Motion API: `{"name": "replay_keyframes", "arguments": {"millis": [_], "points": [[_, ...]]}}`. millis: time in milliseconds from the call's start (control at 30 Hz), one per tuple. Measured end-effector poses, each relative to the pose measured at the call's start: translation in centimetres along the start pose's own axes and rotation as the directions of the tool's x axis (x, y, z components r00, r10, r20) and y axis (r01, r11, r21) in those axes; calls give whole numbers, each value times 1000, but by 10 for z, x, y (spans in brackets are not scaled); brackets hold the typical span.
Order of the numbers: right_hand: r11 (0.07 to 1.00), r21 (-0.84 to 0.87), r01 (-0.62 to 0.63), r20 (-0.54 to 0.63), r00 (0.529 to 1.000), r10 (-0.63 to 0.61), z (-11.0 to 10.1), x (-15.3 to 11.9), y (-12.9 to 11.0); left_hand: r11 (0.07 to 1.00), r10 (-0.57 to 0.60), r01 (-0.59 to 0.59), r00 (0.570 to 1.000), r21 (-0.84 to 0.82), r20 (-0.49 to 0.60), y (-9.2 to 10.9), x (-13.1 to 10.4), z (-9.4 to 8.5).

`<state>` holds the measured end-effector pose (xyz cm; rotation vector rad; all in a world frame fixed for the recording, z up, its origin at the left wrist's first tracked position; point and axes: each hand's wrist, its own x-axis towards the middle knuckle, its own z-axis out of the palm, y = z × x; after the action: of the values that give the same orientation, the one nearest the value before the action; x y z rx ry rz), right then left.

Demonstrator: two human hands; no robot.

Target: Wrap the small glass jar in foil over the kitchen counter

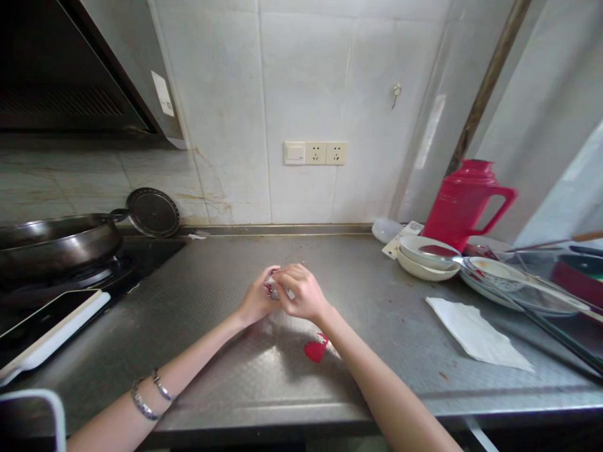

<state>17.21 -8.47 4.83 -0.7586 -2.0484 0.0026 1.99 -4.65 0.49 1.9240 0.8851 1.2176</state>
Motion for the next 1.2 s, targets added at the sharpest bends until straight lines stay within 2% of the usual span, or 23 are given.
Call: {"name": "replay_keyframes", "arguments": {"millis": [167,233,367,433,567,667,767,867,1067,1200], "points": [[998,66,3,-39,999,0,-1,1,-8,997,-26,26,1000,-71,1,10,0,-1],[992,107,-62,-111,991,74,-1,2,-9,994,-46,46,999,-97,-2,13,1,-2],[956,147,-255,-305,907,289,-3,4,-4,986,-84,82,996,-145,-9,16,2,-3],[951,141,-277,-315,898,308,-3,4,0,983,-101,100,995,-151,3,15,1,-2],[978,87,-191,-196,959,205,3,2,4,983,-78,81,997,-165,21,12,0,2],[997,27,-69,-169,983,73,8,0,2,983,-45,43,999,-179,-7,7,0,4],[998,-46,44,-173,984,-51,10,0,1,983,-43,37,999,-178,-26,3,1,4],[989,-100,107,-185,975,-124,9,-1,0,986,-48,39,998,-162,-51,0,2,3],[966,-173,194,-163,961,-223,8,-3,-1,982,-82,70,995,-174,-59,4,4,0],[962,-162,221,-130,961,-243,10,-3,-6,978,-91,69,990,-196,-105,8,3,-1]]}}
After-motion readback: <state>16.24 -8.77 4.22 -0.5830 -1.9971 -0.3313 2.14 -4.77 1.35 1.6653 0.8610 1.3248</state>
